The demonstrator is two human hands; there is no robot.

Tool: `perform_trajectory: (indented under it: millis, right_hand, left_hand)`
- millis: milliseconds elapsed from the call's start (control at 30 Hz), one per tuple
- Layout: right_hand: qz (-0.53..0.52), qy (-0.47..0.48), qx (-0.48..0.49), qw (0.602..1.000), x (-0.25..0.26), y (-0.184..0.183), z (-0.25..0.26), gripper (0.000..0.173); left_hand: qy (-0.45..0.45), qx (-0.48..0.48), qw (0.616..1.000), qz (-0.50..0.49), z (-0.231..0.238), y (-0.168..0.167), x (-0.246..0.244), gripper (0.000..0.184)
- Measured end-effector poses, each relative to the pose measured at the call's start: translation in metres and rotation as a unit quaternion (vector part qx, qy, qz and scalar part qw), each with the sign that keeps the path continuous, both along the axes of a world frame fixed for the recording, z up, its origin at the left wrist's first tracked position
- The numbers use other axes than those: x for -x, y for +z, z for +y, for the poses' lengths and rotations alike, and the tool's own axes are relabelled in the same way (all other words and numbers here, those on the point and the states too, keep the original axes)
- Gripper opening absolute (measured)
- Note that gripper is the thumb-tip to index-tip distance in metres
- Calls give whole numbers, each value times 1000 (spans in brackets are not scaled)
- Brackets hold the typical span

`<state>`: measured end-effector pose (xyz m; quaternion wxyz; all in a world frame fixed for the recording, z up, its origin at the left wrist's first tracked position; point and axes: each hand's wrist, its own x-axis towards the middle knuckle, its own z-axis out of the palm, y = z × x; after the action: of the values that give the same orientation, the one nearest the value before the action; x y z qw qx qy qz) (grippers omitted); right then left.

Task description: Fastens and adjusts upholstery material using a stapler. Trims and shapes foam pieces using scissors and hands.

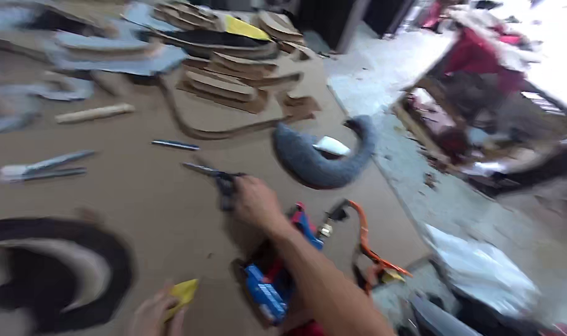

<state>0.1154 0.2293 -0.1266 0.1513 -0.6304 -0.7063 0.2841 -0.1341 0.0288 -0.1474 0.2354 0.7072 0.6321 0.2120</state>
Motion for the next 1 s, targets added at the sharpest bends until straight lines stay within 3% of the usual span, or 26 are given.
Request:
perform_trajectory:
  millis: [133, 267, 367, 433, 533, 633, 700, 767, 900, 1000]
  right_hand:
    - [-86, 3, -79, 993, -51, -25, 9, 35]
    - [-72, -26, -78, 994, -100, -48, 26, 33]
    - [-81, -26, -92, 992, -102, -53, 22, 39]
    - [-87, -33, -47, 995, -92, -37, 21, 50]
    - [-112, -75, 44, 990, -56, -3, 18, 80]
    - [-133, -88, 44, 986, -24, -14, 15, 103]
    - [-140, -78, 27, 987, -16, -21, 19, 97]
    - [-150, -66, 8, 986, -11, -17, 20, 76]
    - [-159, -65, 12, 985, -12, -7, 21, 57]
    - [-134, -101, 40, 985, -5, -3, 18, 67]
  left_hand:
    - [42, 7, 997, 63, 14, -8, -10, 23]
    - [142, -21, 985, 93, 4, -23, -12, 55]
    - [182, -12, 974, 135, -5, -25, -5, 57]
    - [188, -4, 976, 110, -5, -24, 2, 57]
    - [205, 71, 976, 18, -4, -8, 3, 58]
    - [242, 61, 965, -78, -13, -1, 0, 54]
    - [255, 40, 958, -126, -19, 6, 1, 53]
    - [267, 23, 953, -138, -25, 8, 4, 54]
    - [268, -17, 960, -82, -26, 6, 16, 56]
    - [250, 4, 961, -120, -21, 11, 24, 58]
